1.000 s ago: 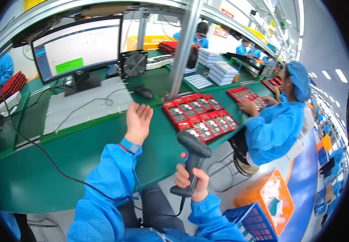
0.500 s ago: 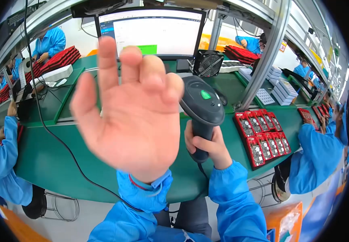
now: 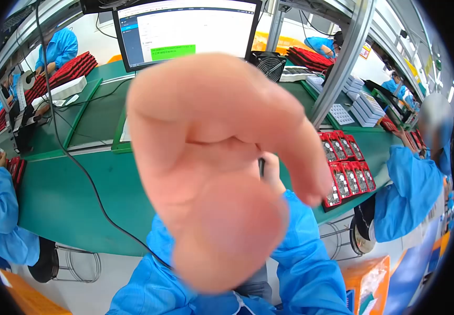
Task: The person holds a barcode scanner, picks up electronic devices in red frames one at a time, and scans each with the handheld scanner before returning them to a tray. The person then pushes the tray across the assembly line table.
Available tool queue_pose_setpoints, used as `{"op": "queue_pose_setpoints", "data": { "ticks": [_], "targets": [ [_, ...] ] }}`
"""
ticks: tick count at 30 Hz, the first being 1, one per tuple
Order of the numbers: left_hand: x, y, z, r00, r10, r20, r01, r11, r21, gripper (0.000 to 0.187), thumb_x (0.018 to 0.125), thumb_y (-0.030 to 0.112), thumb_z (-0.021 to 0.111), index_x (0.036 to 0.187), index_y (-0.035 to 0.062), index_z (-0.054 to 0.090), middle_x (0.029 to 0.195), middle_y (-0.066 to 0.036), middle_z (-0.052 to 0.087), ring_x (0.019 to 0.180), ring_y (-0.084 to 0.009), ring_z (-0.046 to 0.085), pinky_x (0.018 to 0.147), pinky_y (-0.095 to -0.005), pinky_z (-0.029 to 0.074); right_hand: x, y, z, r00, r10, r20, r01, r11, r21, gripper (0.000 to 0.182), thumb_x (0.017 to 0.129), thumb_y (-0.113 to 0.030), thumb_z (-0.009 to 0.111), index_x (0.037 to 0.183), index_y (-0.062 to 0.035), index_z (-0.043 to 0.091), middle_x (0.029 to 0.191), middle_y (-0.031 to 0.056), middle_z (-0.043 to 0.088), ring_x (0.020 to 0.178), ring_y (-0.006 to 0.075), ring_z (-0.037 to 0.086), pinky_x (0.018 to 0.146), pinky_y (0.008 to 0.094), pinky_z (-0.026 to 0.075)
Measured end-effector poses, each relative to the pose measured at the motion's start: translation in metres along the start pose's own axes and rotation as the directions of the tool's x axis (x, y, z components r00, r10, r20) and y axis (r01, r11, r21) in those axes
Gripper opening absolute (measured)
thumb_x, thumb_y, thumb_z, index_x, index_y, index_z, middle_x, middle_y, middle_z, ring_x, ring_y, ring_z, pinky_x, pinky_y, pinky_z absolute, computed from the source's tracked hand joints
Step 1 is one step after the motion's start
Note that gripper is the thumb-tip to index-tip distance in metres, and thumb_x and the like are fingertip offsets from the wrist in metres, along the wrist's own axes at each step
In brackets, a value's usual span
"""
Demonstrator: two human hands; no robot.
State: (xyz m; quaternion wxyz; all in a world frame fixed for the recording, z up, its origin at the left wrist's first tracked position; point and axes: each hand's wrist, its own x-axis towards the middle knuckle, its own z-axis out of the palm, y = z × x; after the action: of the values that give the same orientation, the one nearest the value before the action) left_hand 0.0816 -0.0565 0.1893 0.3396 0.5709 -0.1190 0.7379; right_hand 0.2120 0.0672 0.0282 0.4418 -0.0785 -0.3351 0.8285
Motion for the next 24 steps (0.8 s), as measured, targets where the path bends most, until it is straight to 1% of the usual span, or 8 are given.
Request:
{"op": "queue_pose_setpoints", "data": {
  "ticks": [2, 5, 8, 14, 15, 18, 21, 24],
  "targets": [
    [-0.002, -0.015, -0.003, 0.997, 0.074, -0.014, -0.072, 0.987, 0.141, 0.029, 0.098, 0.029, 0.043, 0.118, 0.0072, 0.044, 0.083, -0.011, 0.055, 0.065, -0.0224, 0.051, 0.053, -0.0331, 0.047, -0.004, 0.002, 0.013, 0.998, -0.026, 0.052, 0.031, 0.995, -0.092, 0.05, 0.087, -0.018, 0.058, 0.132, -0.0055, 0.039, 0.076, 0.0051, 0.045, 0.061, 0.0144, 0.045, 0.054, 0.0296, 0.04],
    [0.002, -0.045, -0.021, 0.968, 0.251, 0.015, -0.229, 0.856, 0.462, 0.028, 0.098, 0.025, 0.041, 0.116, 0.0041, 0.043, 0.076, -0.013, 0.055, 0.058, -0.0203, 0.05, 0.052, -0.0314, 0.046, -0.026, -0.005, 0.053, 1.0, -0.005, -0.003, 0.004, 0.975, -0.222, 0.056, 0.085, -0.018, 0.065, 0.131, -0.0063, 0.036, 0.081, 0.0067, 0.052, 0.065, 0.0145, 0.05, 0.056, 0.0292, 0.043],
    [0.007, -0.066, -0.037, 0.956, 0.289, -0.055, -0.183, 0.73, 0.659, 0.026, 0.098, 0.021, 0.039, 0.115, 0.0021, 0.042, 0.069, -0.013, 0.055, 0.053, -0.0189, 0.05, 0.051, -0.0299, 0.045, -0.031, -0.003, 0.053, 0.985, 0.079, 0.152, -0.046, 0.977, -0.208, 0.063, 0.081, -0.015, 0.07, 0.132, -0.0088, 0.034, 0.095, 0.0113, 0.061, 0.072, 0.0174, 0.058, 0.059, 0.0298, 0.047],
    [0.007, -0.077, -0.05, 0.971, 0.194, -0.14, -0.084, 0.826, 0.558, 0.025, 0.097, 0.02, 0.036, 0.114, 0.0017, 0.042, 0.068, -0.012, 0.055, 0.053, -0.0187, 0.051, 0.05, -0.0291, 0.044, -0.033, 0.001, 0.053, 0.994, 0.093, 0.06, -0.073, 0.96, -0.272, 0.062, 0.081, -0.006, 0.07, 0.132, -0.0088, 0.036, 0.099, 0.0099, 0.062, 0.076, 0.0191, 0.063, 0.067, 0.0329, 0.051],
    [0.008, -0.08, -0.048, 0.967, 0.158, -0.2, -0.054, 0.893, 0.448, 0.02, 0.094, 0.012, 0.048, 0.11, 0.001, 0.043, 0.069, -0.009, 0.057, 0.056, -0.0124, 0.052, 0.051, -0.0252, 0.045, -0.033, 0.002, 0.052, 0.996, 0.071, 0.051, -0.055, 0.96, -0.275, 0.06, 0.081, -0.007, 0.071, 0.131, -0.0074, 0.036, 0.1, 0.0094, 0.062, 0.079, 0.0192, 0.064, 0.072, 0.0336, 0.052],
    [0.006, -0.086, -0.05, 0.972, 0.095, -0.217, 0.034, 0.851, 0.524, 0.021, 0.094, 0.01, 0.049, 0.112, 0.0015, 0.043, 0.07, -0.007, 0.057, 0.057, -0.0112, 0.053, 0.052, -0.0237, 0.045, -0.031, 0.003, 0.048, 0.997, 0.063, 0.04, -0.051, 0.969, -0.243, 0.06, 0.081, -0.009, 0.071, 0.13, -0.0051, 0.036, 0.101, 0.0091, 0.062, 0.08, 0.0186, 0.064, 0.074, 0.0335, 0.053],
    [0.002, -0.096, -0.058, 0.98, 0.197, 0.003, -0.116, 0.563, 0.818, 0.019, 0.09, 0.004, 0.054, 0.108, 0.0009, 0.048, 0.073, -0.007, 0.059, 0.059, -0.0118, 0.056, 0.055, -0.0239, 0.047, -0.03, 0.0, 0.046, 0.998, 0.064, 0.019, -0.057, 0.969, -0.239, 0.059, 0.082, -0.009, 0.071, 0.13, -0.0035, 0.036, 0.102, 0.0091, 0.062, 0.083, 0.0185, 0.064, 0.074, 0.0329, 0.053],
    [0.001, -0.094, -0.062, 0.953, 0.193, 0.234, -0.287, 0.328, 0.9, 0.022, 0.085, -0.001, 0.06, 0.105, 0.001, 0.052, 0.076, -0.006, 0.061, 0.065, -0.0113, 0.061, 0.06, -0.0228, 0.049, -0.028, 0.003, 0.044, 0.996, 0.085, -0.011, -0.086, 0.969, -0.23, 0.058, 0.083, -0.009, 0.07, 0.13, -0.0032, 0.037, 0.102, 0.0101, 0.062, 0.085, 0.0185, 0.064, 0.074, 0.0326, 0.053]
  ]
}}
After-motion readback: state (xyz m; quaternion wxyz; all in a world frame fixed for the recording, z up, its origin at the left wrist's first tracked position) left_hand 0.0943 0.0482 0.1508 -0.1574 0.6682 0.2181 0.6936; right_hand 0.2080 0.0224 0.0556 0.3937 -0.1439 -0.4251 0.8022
